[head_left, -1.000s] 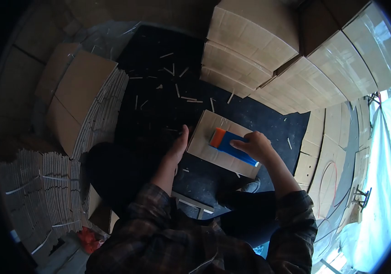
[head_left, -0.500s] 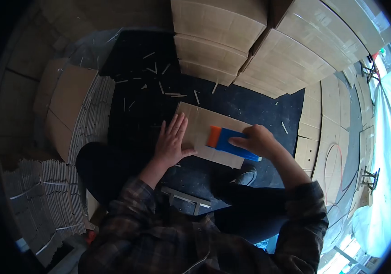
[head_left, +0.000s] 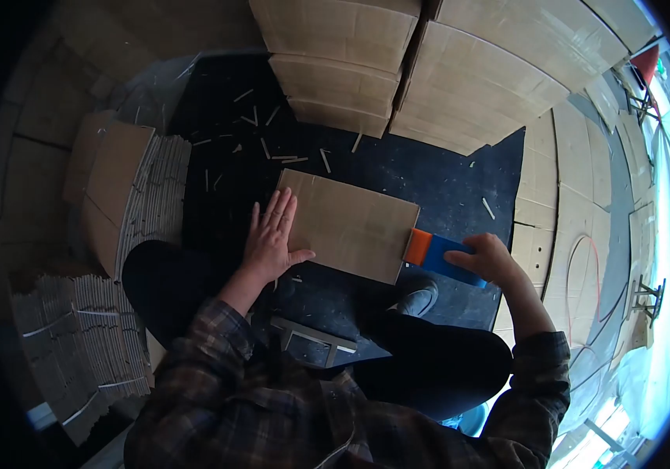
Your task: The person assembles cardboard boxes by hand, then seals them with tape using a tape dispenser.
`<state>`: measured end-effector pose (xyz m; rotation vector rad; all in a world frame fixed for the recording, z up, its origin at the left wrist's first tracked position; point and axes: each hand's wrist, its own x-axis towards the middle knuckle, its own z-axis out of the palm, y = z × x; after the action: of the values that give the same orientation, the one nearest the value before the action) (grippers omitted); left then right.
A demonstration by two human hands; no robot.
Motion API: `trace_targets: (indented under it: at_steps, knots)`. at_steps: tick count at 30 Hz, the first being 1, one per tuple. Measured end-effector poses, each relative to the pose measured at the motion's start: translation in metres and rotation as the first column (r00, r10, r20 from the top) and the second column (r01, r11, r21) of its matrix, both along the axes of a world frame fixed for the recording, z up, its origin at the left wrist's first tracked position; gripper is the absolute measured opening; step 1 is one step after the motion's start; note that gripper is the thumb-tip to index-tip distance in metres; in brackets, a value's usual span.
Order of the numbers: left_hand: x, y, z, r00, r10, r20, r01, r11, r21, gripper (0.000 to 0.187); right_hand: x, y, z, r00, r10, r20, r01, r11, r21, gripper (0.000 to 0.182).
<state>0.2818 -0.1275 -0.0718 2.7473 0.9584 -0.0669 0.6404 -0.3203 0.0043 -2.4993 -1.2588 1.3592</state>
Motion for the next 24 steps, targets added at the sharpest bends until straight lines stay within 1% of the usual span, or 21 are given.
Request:
trace_targets:
  at_steps: [1, 3, 5, 8, 10, 11, 12, 14, 16, 17, 18, 21, 22, 24]
  knots:
    - [0.002, -0.002, 0.001, 1.000, -0.004, -0.005, 0.004, 1.000, 0.005, 0.114, 0.000, 0.000, -0.003, 1.000, -0.004, -0.005, 0.004, 1.000, 0.005, 0.044]
    - [0.010, -0.010, 0.004, 0.996, 0.050, -0.076, -0.046, 0.997, 0.056, 0.116, 0.002, 0.000, -0.007, 1.000, -0.004, -0.004, 0.004, 0.999, 0.040, 0.045]
    - [0.037, -0.028, 0.017, 0.986, 0.058, -0.157, -0.055, 0.998, 0.021, 0.117, 0.001, 0.003, -0.003, 1.000, 0.007, 0.005, -0.007, 0.999, 0.038, 0.046]
    - [0.084, -0.066, 0.016, 0.987, -0.155, -0.040, 0.150, 0.983, -0.103, 0.119, 0.003, -0.001, -0.008, 0.999, 0.025, 0.023, -0.027, 0.998, 0.055, 0.049]
    - [0.115, -0.090, 0.008, 0.965, -0.255, 0.061, 0.262, 0.950, -0.168, 0.120, 0.005, -0.001, -0.010, 0.999, 0.028, 0.031, -0.030, 0.996, 0.081, 0.051]
    - [0.124, -0.100, 0.006, 0.963, -0.254, 0.087, 0.264, 0.954, -0.144, 0.116, 0.005, 0.000, -0.007, 0.999, 0.038, 0.026, -0.039, 0.997, 0.074, 0.050]
    - [0.126, -0.103, 0.002, 0.961, -0.261, 0.088, 0.271, 0.952, -0.144, 0.116, 0.006, 0.000, -0.006, 0.999, 0.046, 0.021, -0.048, 0.997, 0.065, 0.049]
    - [0.129, -0.107, -0.004, 0.969, -0.228, 0.094, 0.234, 0.971, -0.053, 0.108, 0.007, 0.001, -0.006, 0.999, 0.039, 0.000, -0.039, 0.997, 0.072, 0.049]
    - [0.128, -0.108, -0.004, 0.970, -0.226, 0.085, 0.231, 0.972, -0.047, 0.104, 0.010, -0.004, -0.007, 0.999, 0.038, -0.026, -0.035, 0.996, 0.079, 0.049]
    - [0.128, -0.106, -0.003, 0.971, -0.222, 0.083, 0.225, 0.974, -0.036, 0.100, 0.014, -0.009, -0.006, 0.997, 0.016, -0.078, -0.007, 0.993, 0.119, 0.048]
    - [0.128, -0.106, -0.003, 0.971, -0.224, 0.081, 0.227, 0.973, -0.035, 0.100, 0.020, -0.014, -0.004, 0.992, -0.002, -0.130, 0.023, 0.987, 0.157, 0.046]
    - [0.128, -0.107, -0.004, 0.971, -0.224, 0.081, 0.228, 0.972, -0.057, 0.102, 0.042, -0.035, 0.005, 0.988, -0.029, -0.154, 0.046, 0.993, 0.112, 0.043]
    - [0.128, -0.107, -0.004, 0.973, -0.217, 0.084, 0.222, 0.974, -0.050, 0.102, 0.050, -0.047, 0.004, 0.982, -0.071, -0.173, 0.095, 0.986, 0.134, 0.042]
    - [0.129, -0.107, -0.003, 0.974, -0.208, 0.085, 0.213, 0.976, -0.049, 0.102, 0.058, -0.064, 0.002, 0.981, -0.073, -0.182, 0.100, 0.984, 0.144, 0.041]
